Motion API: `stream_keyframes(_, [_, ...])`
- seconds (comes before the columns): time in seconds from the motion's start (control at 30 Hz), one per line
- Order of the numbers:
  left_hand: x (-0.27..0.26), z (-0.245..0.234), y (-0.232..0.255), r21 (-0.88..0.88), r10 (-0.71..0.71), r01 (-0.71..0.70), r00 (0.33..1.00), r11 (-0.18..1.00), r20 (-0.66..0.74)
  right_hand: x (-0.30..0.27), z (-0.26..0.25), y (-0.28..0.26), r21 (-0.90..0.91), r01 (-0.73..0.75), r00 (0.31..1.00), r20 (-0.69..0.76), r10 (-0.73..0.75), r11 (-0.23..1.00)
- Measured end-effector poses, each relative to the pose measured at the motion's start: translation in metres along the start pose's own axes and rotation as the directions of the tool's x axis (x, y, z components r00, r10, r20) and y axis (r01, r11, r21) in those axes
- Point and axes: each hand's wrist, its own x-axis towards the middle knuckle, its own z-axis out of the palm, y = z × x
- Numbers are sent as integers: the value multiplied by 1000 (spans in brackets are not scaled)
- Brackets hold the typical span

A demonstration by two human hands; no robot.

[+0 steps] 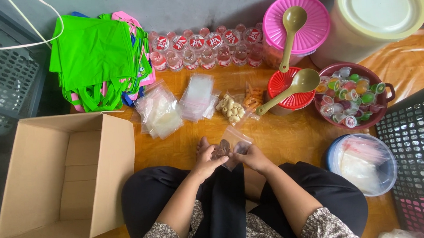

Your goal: The person scoops cookies from a container into a small plastic bag, seals it, and places it on the floor. They then add small cups of jelly into another plastic bag, seal it, and place both bags into a green reusable bag. Finally, they place the green bag into a cardboard box.

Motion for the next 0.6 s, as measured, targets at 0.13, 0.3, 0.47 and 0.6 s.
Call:
stream_keyframes(0.13, [-9, -11, 11, -233, -81, 88, 996, 969, 42, 0, 7, -11, 98, -52, 998, 25, 50, 994])
stream_keyframes(0.3, [-22, -20, 38, -211, -32, 42, 998, 977, 53, -3, 9, -16, 191, -139, 987, 103, 121, 972])
stream_keyframes(0.47, [-29, -29, 66, -173, 2, 8, 998, 985, 57, 0, 9, -8, 216, -104, 992, 91, 86, 971])
stream_keyframes(0.6, [-27, -32, 72, -72, 30, -27, 998, 997, 46, 21, 9, 36, 381, -85, 996, -4, 93, 921])
